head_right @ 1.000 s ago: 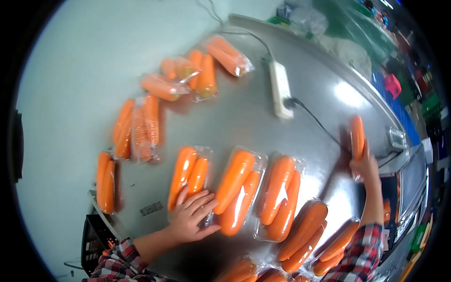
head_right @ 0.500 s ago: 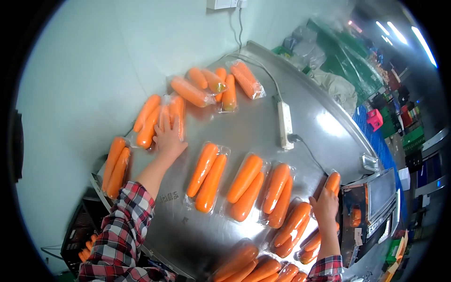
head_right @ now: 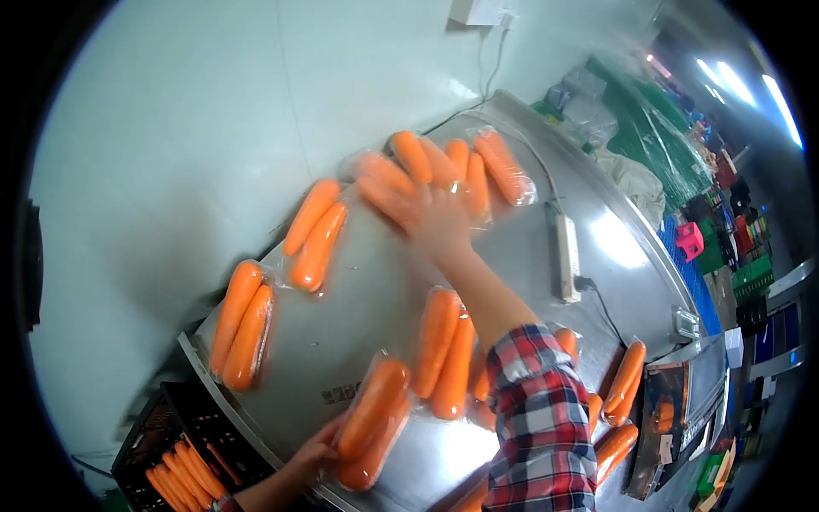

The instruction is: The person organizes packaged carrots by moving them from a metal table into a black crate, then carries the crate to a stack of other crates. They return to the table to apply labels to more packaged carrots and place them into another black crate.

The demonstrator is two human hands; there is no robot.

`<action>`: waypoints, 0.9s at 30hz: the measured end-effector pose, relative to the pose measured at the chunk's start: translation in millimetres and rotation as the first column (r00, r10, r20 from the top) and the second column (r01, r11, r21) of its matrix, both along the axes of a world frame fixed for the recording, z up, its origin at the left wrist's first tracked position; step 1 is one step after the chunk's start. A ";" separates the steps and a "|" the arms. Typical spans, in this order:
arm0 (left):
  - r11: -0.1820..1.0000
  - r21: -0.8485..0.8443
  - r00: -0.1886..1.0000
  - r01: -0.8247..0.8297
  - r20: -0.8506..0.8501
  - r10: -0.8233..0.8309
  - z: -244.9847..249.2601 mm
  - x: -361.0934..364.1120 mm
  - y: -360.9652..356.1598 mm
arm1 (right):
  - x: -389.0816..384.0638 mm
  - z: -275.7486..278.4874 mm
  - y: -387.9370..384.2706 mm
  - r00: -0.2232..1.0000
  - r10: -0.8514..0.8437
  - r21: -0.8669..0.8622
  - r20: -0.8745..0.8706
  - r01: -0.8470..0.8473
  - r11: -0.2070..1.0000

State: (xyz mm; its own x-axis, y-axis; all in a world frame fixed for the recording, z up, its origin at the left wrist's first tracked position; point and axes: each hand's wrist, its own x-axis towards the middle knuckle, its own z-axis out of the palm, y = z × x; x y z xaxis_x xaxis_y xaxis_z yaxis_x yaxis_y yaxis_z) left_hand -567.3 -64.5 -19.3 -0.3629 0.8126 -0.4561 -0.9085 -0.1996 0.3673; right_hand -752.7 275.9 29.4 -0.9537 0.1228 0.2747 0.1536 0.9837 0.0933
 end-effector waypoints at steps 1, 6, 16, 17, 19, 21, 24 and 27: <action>1.000 0.006 0.989 0.005 0.146 -0.006 -6.2 8.6 -8.6 | -16.7 -9.7 -8.5 0.999 0.017 0.087 0.045 -0.021 0.996; 0.725 -0.672 0.581 -0.149 -0.653 -0.486 7.8 -2.0 -38.0 | -68.9 -33.0 -30.2 0.981 -0.018 0.358 0.193 -0.053 0.932; 0.186 -0.578 0.081 -0.794 -0.404 -0.911 18.4 -169.4 -38.9 | -82.4 -40.9 -33.2 0.964 -0.105 0.182 0.244 0.061 0.981; 0.175 -0.586 0.081 -0.791 -0.385 -0.920 17.6 -169.5 -40.2 | -86.5 -53.9 -24.5 0.980 -0.072 0.143 0.186 0.046 0.989; 0.233 -0.638 0.095 -0.733 -0.437 -0.894 24.4 -156.9 -46.5 | -86.2 -44.7 -43.8 0.926 -0.240 0.254 0.292 0.166 0.953; 0.325 -0.677 0.087 -0.661 -0.499 -0.862 31.6 -136.6 -51.1 | -84.8 -44.1 -46.0 0.890 -0.319 0.349 0.326 0.200 0.916; 0.496 -0.686 -0.037 -0.532 -0.567 -0.823 31.3 -94.8 -51.2 | -83.6 -53.4 -39.3 0.910 -0.288 0.391 0.299 0.158 0.907; 0.576 -0.764 -0.178 -0.290 -0.548 -0.817 33.5 -79.1 -34.7 | -90.8 -47.4 -38.4 0.899 -0.276 0.337 0.339 0.158 0.928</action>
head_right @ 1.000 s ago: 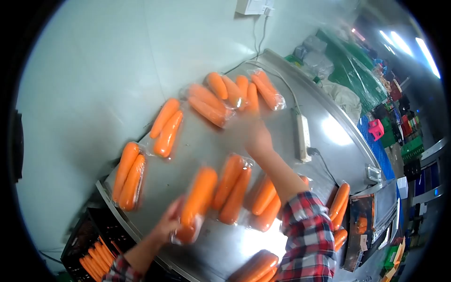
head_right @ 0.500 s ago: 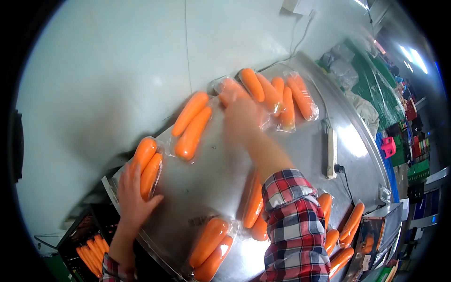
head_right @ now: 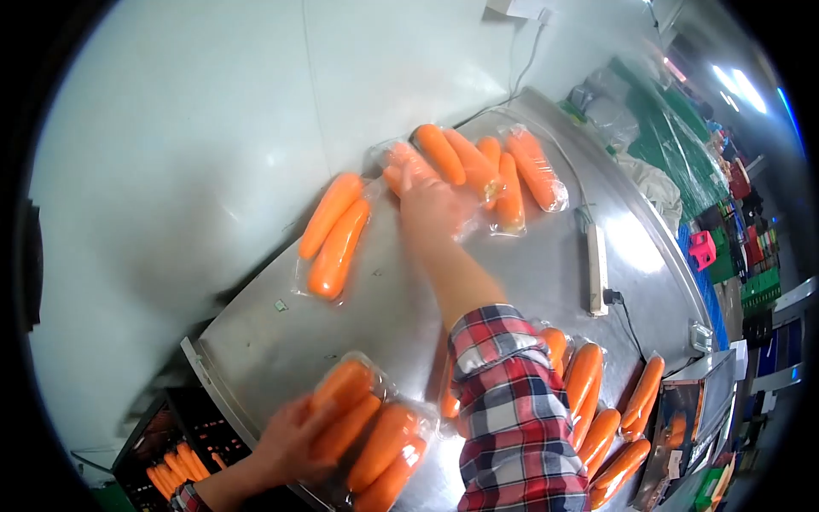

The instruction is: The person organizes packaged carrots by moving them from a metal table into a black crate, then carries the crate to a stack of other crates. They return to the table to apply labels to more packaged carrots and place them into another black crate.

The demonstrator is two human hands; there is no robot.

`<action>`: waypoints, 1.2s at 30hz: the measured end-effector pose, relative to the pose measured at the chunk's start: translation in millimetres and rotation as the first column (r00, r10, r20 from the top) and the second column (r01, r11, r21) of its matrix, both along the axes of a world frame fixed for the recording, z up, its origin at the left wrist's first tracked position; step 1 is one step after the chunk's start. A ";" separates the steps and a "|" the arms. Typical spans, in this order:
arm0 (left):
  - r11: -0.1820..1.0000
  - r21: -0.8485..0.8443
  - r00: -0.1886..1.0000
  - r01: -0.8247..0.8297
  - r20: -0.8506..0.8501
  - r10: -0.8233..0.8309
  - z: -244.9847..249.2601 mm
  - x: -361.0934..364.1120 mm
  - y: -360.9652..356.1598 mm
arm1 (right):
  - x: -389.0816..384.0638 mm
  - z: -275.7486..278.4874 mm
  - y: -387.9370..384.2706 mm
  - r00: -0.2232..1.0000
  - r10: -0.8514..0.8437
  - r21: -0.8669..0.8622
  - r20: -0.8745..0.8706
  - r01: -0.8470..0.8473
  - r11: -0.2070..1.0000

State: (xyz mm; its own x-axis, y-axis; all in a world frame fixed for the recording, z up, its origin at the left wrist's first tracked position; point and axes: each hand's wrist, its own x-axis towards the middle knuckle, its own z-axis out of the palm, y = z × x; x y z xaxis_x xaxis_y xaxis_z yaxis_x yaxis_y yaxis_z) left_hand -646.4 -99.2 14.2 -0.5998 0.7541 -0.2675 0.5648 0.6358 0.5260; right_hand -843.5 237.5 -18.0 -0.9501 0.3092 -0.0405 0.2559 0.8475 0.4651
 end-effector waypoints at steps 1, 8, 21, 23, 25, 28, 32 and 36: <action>0.997 -0.074 0.983 0.029 0.184 -0.015 8.9 -8.2 9.1 | -1.4 4.0 4.0 0.999 0.021 -0.020 -0.034 -0.022 1.000; 0.914 0.302 0.814 -0.272 -0.435 0.386 -5.6 -137.2 90.3 | 36.7 23.1 26.8 0.932 -0.232 -0.843 -0.280 -0.123 0.523; 0.959 0.039 0.880 -0.280 -0.388 0.273 -28.8 -151.3 74.7 | 98.3 7.0 72.8 0.821 -0.377 -0.791 -0.428 -0.138 0.596; 0.961 0.095 0.924 -0.260 -0.266 0.276 -17.1 -124.2 48.6 | 77.5 0.5 83.5 0.808 -0.237 -0.612 -0.539 -0.182 0.769; 0.970 0.109 0.928 -0.219 -0.284 0.242 -14.0 -96.6 30.1 | 49.6 -3.3 75.7 0.803 -0.203 -0.521 -0.561 -0.152 0.840; 0.972 0.114 0.925 -0.203 -0.303 0.229 -15.1 -66.5 17.3 | 25.3 23.4 54.0 0.865 -0.393 -0.681 -0.312 0.085 0.728; 0.961 0.149 0.898 -0.233 -0.347 0.272 -26.1 -57.1 15.8 | 28.9 44.1 51.7 0.879 -0.468 -0.947 0.094 0.225 0.231; 0.959 0.124 0.920 -0.255 -0.276 0.280 -23.3 -52.1 10.9 | 38.9 35.3 60.1 0.802 -0.527 -0.903 0.282 0.408 0.138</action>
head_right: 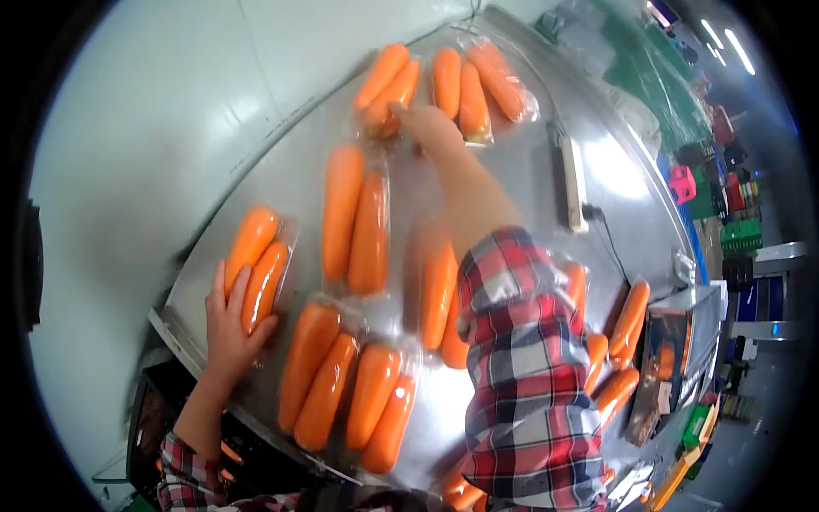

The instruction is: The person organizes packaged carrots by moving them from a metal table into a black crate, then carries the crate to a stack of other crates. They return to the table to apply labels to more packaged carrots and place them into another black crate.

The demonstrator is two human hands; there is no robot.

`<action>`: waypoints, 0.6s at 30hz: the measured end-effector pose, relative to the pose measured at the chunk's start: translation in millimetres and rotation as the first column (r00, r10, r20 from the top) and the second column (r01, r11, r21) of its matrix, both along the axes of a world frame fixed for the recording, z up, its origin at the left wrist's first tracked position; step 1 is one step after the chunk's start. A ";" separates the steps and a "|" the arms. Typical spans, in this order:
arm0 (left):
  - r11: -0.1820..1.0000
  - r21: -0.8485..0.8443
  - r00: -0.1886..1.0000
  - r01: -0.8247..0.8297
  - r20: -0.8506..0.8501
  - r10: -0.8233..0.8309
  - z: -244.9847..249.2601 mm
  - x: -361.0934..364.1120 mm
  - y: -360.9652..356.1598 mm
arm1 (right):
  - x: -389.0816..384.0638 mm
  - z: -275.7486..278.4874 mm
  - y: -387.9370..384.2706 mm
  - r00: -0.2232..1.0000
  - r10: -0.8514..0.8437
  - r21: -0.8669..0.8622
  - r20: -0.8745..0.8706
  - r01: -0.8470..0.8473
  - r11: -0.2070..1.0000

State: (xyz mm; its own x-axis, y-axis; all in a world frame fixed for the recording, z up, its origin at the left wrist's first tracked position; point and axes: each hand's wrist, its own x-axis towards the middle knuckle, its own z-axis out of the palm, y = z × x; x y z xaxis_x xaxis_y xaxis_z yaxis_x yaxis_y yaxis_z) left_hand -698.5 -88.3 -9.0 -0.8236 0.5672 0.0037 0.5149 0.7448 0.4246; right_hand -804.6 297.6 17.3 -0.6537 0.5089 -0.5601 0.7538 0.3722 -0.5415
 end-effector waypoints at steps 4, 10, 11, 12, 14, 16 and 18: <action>0.999 0.019 0.999 -0.035 -0.007 0.035 4.2 5.2 11.0 | 8.0 -19.6 -5.8 0.966 0.028 0.383 -0.259 0.076 0.921; 0.994 0.054 0.996 -0.090 -0.009 0.091 -4.8 19.8 13.4 | -11.0 -40.4 -34.8 0.836 -0.201 0.320 -0.511 0.402 0.858; 0.993 0.088 0.997 -0.078 -0.004 0.078 -8.1 17.8 11.8 | -20.1 -37.9 -34.4 0.859 -0.242 0.232 -0.452 0.376 0.897; 0.990 0.108 0.996 -0.091 0.011 0.090 -9.5 16.2 11.0 | -25.8 -28.0 -36.3 0.882 -0.277 0.139 -0.382 0.351 0.926; 0.985 0.135 0.992 -0.110 0.070 0.101 -10.1 17.2 10.7 | -60.5 -60.6 -19.5 0.865 -0.332 -0.031 -0.376 0.346 0.938; 0.987 0.123 0.995 -0.103 0.028 0.100 -12.9 14.2 11.0 | -57.0 -73.5 -10.9 0.777 -0.427 -0.331 -0.463 0.295 0.896; 0.988 0.125 0.995 -0.094 0.038 0.090 -11.3 22.2 11.9 | -26.7 -29.6 -22.8 0.748 -0.530 -0.704 -0.399 0.120 0.699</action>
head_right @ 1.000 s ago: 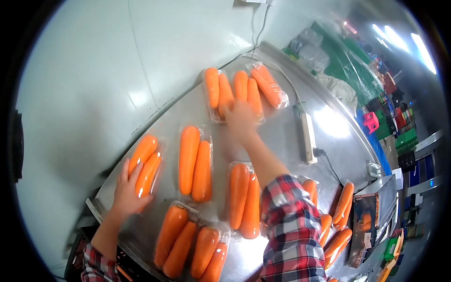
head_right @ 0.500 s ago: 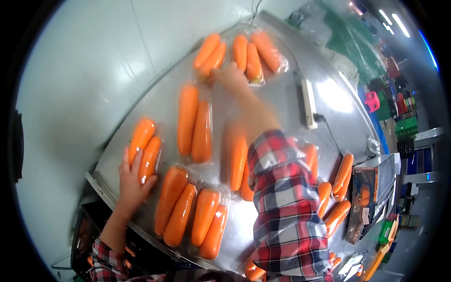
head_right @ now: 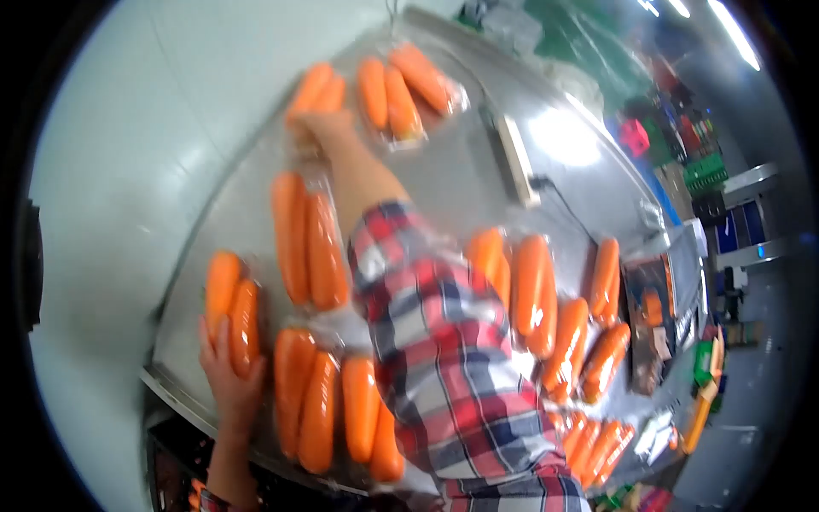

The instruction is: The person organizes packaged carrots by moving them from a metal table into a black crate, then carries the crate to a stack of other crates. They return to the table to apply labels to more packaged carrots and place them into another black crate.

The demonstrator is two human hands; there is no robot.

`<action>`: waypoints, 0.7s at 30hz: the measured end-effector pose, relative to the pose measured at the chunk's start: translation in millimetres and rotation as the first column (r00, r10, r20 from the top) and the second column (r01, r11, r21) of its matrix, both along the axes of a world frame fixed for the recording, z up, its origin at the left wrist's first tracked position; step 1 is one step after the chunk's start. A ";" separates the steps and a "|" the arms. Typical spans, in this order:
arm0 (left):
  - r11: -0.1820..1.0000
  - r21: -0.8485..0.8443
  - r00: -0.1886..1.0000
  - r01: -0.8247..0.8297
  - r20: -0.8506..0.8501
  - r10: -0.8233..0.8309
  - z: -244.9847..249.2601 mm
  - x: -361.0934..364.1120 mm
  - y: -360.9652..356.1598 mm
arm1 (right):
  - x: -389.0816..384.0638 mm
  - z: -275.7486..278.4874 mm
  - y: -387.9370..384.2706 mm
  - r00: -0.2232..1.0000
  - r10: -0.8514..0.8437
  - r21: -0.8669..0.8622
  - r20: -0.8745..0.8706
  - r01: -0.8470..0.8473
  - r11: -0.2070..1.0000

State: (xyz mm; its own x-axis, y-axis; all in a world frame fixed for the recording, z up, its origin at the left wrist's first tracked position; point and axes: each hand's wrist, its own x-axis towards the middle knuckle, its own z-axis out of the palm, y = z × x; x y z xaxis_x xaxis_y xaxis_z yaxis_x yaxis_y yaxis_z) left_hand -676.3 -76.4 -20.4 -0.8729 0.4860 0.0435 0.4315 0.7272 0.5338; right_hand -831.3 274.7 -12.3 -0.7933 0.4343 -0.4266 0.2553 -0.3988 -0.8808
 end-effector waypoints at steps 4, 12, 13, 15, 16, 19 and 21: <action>0.998 0.051 0.999 -0.032 -0.005 0.032 1.7 -5.9 7.7 | 3.9 -3.7 42.0 0.996 0.091 -0.080 -0.010 -0.092 0.993; 1.000 0.020 0.994 0.022 -0.105 -0.020 -7.7 -3.0 1.5 | 370.0 84.9 -50.3 0.970 -0.108 0.009 0.216 0.109 0.994; 0.995 -0.095 0.980 0.030 -0.191 -0.047 -3.1 -0.9 3.7 | 423.4 83.5 -67.3 0.945 -0.137 0.034 0.298 0.133 0.990; 0.979 -0.180 0.921 0.100 -0.356 -0.159 15.6 13.7 17.3 | 489.4 105.1 -116.9 0.904 -0.173 -0.240 0.391 0.281 0.929; 0.965 -0.227 0.876 0.128 -0.431 -0.217 28.5 26.4 28.6 | 517.6 90.9 -141.9 0.945 -0.245 -0.311 0.215 0.304 0.900; 0.795 0.106 0.802 0.597 -0.067 -0.594 59.2 106.1 65.3 | 562.7 84.6 -197.6 0.895 -0.293 -0.267 0.337 0.389 0.882; 0.621 0.016 0.606 0.783 -0.240 -0.758 63.4 146.5 83.3 | 568.5 68.6 -216.5 0.879 -0.231 -0.084 0.418 0.291 0.953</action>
